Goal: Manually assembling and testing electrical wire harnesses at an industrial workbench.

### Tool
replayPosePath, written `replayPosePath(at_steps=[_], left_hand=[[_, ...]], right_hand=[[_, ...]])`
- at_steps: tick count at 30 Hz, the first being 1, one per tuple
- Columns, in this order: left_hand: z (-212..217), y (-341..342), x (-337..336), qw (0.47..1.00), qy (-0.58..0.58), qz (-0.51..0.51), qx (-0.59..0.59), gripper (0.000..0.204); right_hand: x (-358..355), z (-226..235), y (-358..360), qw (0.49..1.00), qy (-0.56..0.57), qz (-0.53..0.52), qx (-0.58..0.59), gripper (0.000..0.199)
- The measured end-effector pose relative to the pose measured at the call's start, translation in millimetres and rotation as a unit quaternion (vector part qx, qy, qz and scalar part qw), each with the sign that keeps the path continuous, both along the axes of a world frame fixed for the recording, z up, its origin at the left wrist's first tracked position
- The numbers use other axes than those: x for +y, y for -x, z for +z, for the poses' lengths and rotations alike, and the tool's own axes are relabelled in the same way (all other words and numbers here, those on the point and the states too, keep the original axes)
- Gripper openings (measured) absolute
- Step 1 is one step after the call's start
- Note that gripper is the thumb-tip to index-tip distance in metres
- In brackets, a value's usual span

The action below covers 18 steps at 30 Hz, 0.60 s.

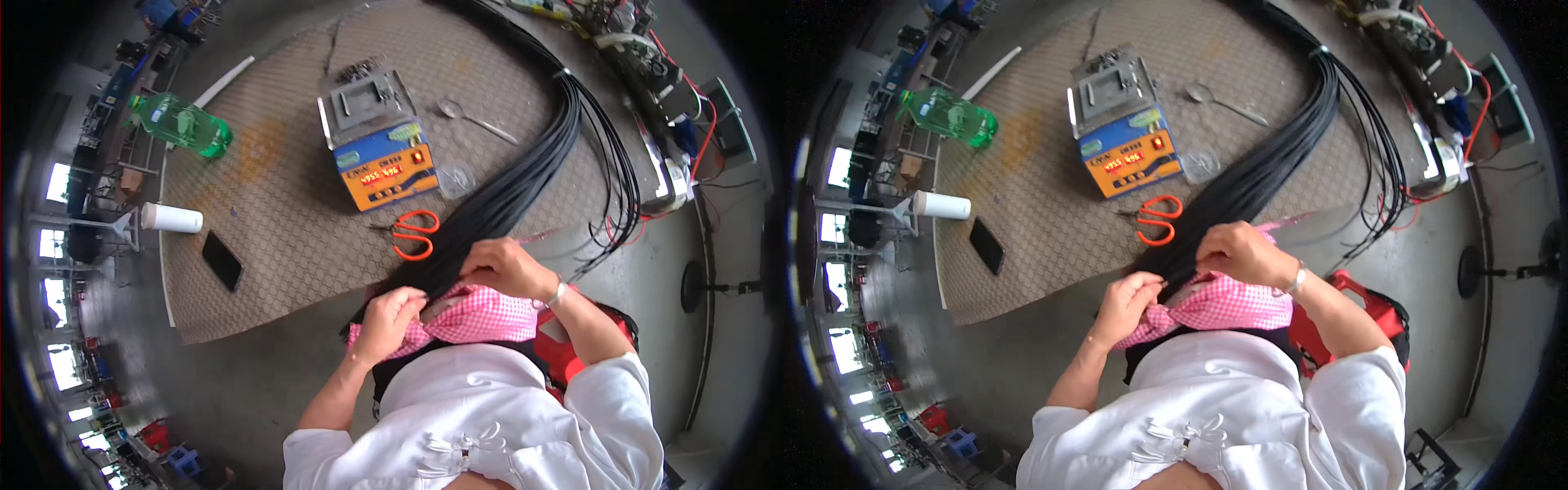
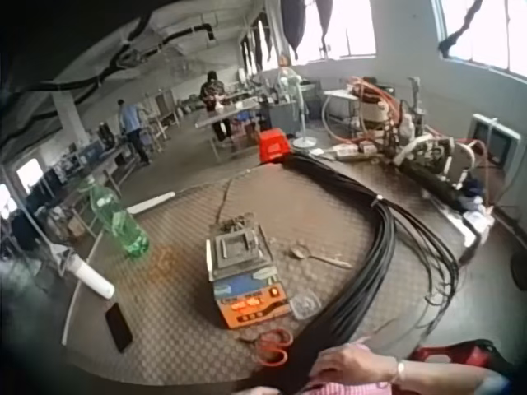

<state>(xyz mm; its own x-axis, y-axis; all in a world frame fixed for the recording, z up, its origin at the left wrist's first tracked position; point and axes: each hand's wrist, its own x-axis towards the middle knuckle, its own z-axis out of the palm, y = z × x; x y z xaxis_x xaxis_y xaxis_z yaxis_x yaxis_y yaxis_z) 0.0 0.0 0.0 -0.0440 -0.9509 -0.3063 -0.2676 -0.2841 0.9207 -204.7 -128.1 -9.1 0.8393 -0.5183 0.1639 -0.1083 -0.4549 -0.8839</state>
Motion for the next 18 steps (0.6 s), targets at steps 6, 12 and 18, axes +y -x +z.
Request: replayPosePath(at_steps=[6,12,18], left_hand=[[-14,-22,7,0.864,-0.229,0.093,0.439,0.024],[-28,-26,8,0.737,-0.313,0.063,0.596,0.021],[-35,-16,13,0.998,-0.031,0.025,0.046,0.012]], right_hand=[[6,10,-7,0.994,0.094,-0.049,-0.005,0.009],[8,26,-11,0.973,0.217,-0.071,-0.018,0.011],[15,29,-10,0.969,0.244,-0.029,0.027,0.009]])
